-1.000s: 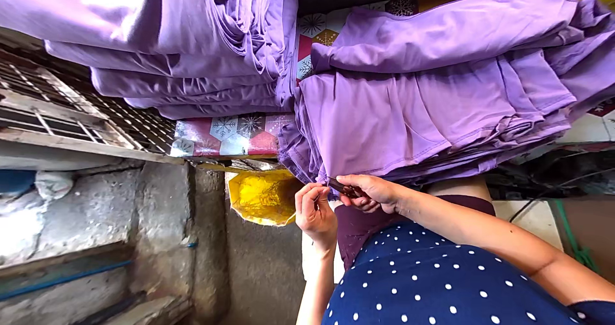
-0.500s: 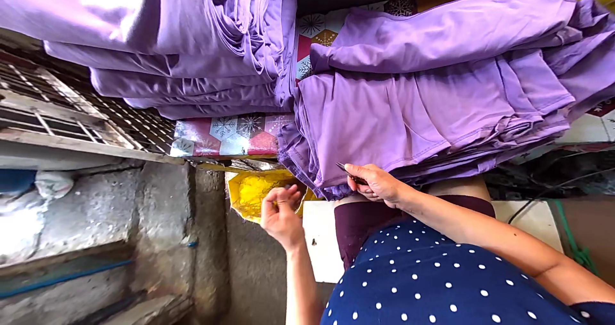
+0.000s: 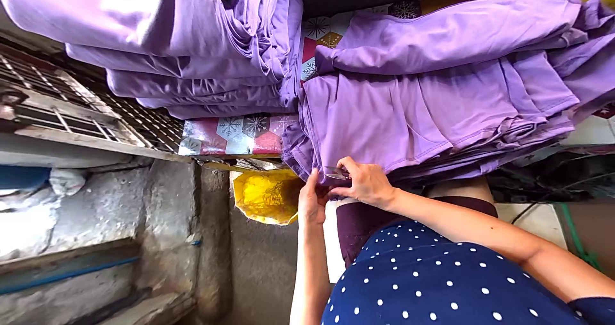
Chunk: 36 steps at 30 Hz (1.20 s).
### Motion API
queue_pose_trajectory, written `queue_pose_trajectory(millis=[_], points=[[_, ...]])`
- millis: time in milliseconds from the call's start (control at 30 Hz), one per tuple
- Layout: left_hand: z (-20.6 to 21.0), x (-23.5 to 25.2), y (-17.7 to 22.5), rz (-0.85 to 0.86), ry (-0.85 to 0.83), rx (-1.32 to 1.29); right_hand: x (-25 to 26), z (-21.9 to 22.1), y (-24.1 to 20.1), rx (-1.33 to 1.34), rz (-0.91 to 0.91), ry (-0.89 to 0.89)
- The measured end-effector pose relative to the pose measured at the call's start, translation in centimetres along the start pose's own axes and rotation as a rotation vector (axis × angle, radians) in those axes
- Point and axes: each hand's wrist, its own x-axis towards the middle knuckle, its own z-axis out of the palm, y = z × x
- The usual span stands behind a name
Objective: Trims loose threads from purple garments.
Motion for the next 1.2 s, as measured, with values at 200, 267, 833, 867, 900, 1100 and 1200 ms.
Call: queue_pose_trajectory(millis=[200, 267, 833, 867, 900, 1100, 1200], points=[[3.3, -2.2, 0.3, 0.159, 0.026, -0.315, -0.5, -2.3, 2.1, 0.045, 0.058, 0.130], [4.5, -3.4, -0.1, 0.204, 0.002, -0.355, -1.2, -3.7, 2.3, 0.100, 0.145, 0.099], [5.9, -3.9, -2.4, 0.641, -0.027, -0.052, 0.1, -5.3, -0.4, 0.626, 0.094, 0.123], [5.8, -3.7, -2.5, 0.706, -0.030, -0.021, 0.2, -5.6, -0.4, 0.689, 0.141, 0.094], [5.6, -3.5, -2.7, 0.783, -0.039, 0.017, 0.1, -5.7, -0.5, 0.688, 0.132, 0.087], [4.7, -2.9, -2.9, 1.075, -0.046, 0.222, 0.0, -5.6, -1.3, 0.359, -0.146, 0.167], [4.1, -2.1, -2.5, 1.222, 0.031, 0.363, 0.1, -5.3, -1.7, 0.286, -0.202, 0.181]])
